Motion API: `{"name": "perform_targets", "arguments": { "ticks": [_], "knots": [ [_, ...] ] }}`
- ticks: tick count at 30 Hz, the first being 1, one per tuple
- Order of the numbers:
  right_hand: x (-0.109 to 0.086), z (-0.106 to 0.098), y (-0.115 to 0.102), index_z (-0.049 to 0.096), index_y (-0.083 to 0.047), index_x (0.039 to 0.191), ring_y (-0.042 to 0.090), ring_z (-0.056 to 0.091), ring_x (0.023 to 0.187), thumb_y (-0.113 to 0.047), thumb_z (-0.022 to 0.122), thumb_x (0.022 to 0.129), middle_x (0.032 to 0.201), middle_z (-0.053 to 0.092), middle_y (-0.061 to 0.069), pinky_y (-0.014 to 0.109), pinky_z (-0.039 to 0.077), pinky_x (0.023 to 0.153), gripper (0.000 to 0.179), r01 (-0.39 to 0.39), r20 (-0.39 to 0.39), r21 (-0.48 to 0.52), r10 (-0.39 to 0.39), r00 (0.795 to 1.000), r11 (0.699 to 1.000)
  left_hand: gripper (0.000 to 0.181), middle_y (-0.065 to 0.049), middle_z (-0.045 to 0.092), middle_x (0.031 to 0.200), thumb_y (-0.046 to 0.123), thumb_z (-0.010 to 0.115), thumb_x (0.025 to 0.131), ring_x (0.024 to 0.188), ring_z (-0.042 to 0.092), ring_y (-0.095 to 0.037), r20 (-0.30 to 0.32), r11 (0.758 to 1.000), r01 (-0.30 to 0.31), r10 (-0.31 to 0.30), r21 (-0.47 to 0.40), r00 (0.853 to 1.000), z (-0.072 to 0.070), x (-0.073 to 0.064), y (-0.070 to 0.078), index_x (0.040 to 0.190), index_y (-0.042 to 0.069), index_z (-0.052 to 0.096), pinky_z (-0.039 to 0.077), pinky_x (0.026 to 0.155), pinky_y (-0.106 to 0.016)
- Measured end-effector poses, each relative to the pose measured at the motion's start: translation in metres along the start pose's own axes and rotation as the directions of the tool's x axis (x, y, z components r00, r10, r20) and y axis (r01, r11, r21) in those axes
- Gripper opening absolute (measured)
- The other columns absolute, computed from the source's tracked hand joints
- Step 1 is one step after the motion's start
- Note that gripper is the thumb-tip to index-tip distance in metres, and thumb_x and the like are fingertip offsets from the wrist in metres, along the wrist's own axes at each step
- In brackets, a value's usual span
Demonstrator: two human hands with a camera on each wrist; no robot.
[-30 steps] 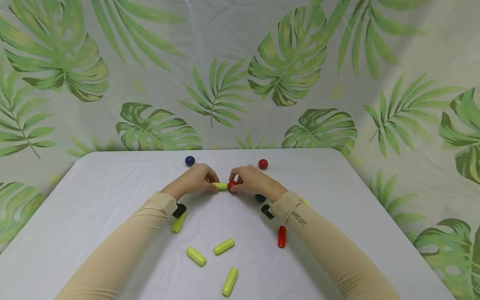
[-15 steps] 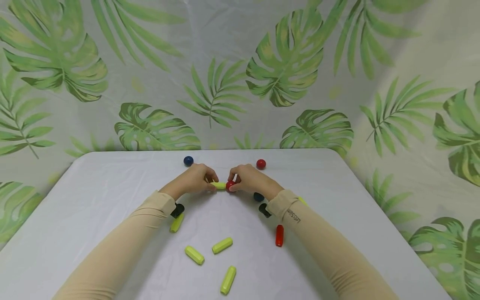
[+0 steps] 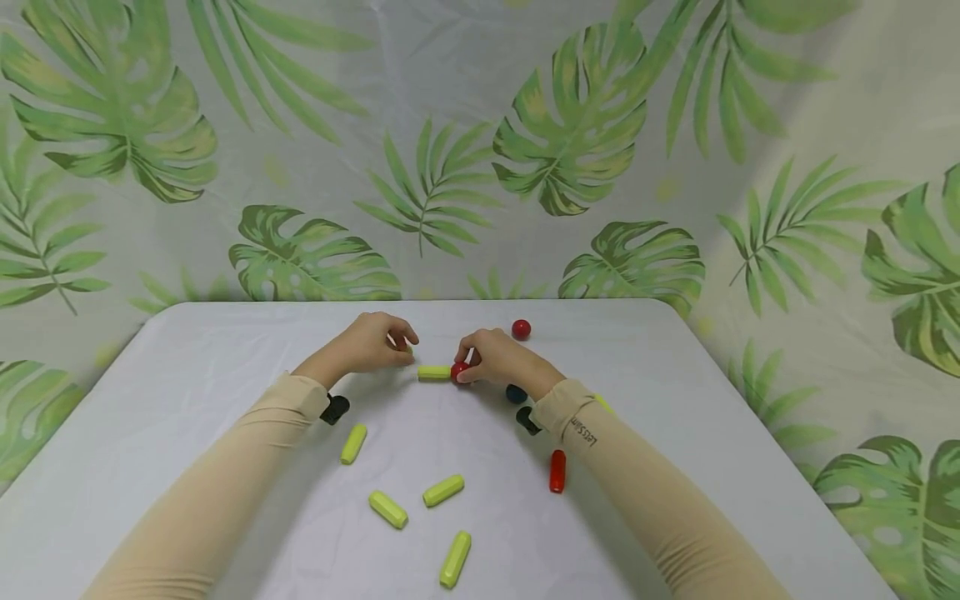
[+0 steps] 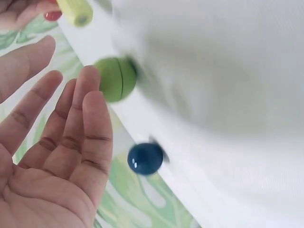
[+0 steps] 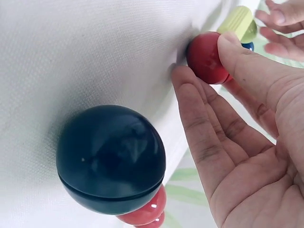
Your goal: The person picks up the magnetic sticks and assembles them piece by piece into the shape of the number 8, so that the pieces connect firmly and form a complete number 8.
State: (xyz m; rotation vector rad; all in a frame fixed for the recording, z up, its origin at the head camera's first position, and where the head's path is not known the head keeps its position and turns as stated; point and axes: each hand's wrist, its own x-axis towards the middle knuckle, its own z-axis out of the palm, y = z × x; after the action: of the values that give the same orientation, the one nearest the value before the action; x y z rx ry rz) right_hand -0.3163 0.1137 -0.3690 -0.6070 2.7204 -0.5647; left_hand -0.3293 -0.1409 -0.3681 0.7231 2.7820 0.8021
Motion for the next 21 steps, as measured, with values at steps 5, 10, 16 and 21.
{"name": "perform_targets", "arguments": {
  "ticks": [5, 10, 16, 21],
  "knots": [
    [0.000, 0.000, 0.000, 0.078, -0.012, 0.117, 0.016, 0.066, 0.089, -0.021, 0.082, 0.097, 0.102, 0.078, 0.006, 0.029, 0.055, 0.085, 0.023, -0.005, -0.002, 0.005, 0.005, 1.000, 1.000, 0.035, -0.018, 0.075, 0.119, 0.019, 0.080, 0.097, 0.104, 0.073, -0.028, -0.055, 1.000, 0.007, -0.007, 0.005, 0.998, -0.013, -0.006, -0.005, 0.129, 0.007, 0.074, 0.059, 0.092, -0.045],
    [0.000, 0.001, 0.000, 0.078, -0.012, 0.118, 0.016, 0.065, 0.091, -0.020, 0.082, 0.097, 0.104, 0.078, 0.006, 0.029, 0.054, 0.086, 0.023, -0.007, 0.002, 0.015, 0.007, 1.000, 1.000, 0.036, -0.024, 0.071, 0.123, 0.017, 0.079, 0.098, 0.109, 0.072, -0.033, -0.070, 1.000, 0.015, -0.015, 0.012, 0.997, -0.016, -0.006, -0.011, 0.132, 0.008, 0.071, 0.059, 0.095, -0.047],
    [0.000, 0.002, 0.001, 0.077, -0.013, 0.118, 0.017, 0.066, 0.092, -0.020, 0.082, 0.097, 0.105, 0.078, 0.006, 0.030, 0.054, 0.087, 0.022, -0.015, 0.002, 0.021, 0.015, 1.000, 1.000, 0.042, -0.026, 0.069, 0.126, 0.015, 0.078, 0.098, 0.109, 0.073, -0.034, -0.020, 0.999, 0.026, -0.026, 0.020, 0.999, -0.013, 0.001, -0.018, 0.138, 0.005, 0.068, 0.058, 0.096, -0.048],
    [0.000, 0.001, 0.000, 0.077, -0.013, 0.118, 0.017, 0.066, 0.091, -0.020, 0.082, 0.098, 0.104, 0.078, 0.006, 0.028, 0.053, 0.085, 0.022, -0.015, 0.006, 0.027, 0.015, 1.000, 1.000, 0.046, -0.026, 0.068, 0.131, 0.017, 0.075, 0.099, 0.112, 0.073, -0.035, 0.036, 0.998, 0.049, -0.050, 0.035, 0.998, -0.009, 0.007, -0.021, 0.143, 0.008, 0.066, 0.057, 0.098, -0.050]
  ]
}}
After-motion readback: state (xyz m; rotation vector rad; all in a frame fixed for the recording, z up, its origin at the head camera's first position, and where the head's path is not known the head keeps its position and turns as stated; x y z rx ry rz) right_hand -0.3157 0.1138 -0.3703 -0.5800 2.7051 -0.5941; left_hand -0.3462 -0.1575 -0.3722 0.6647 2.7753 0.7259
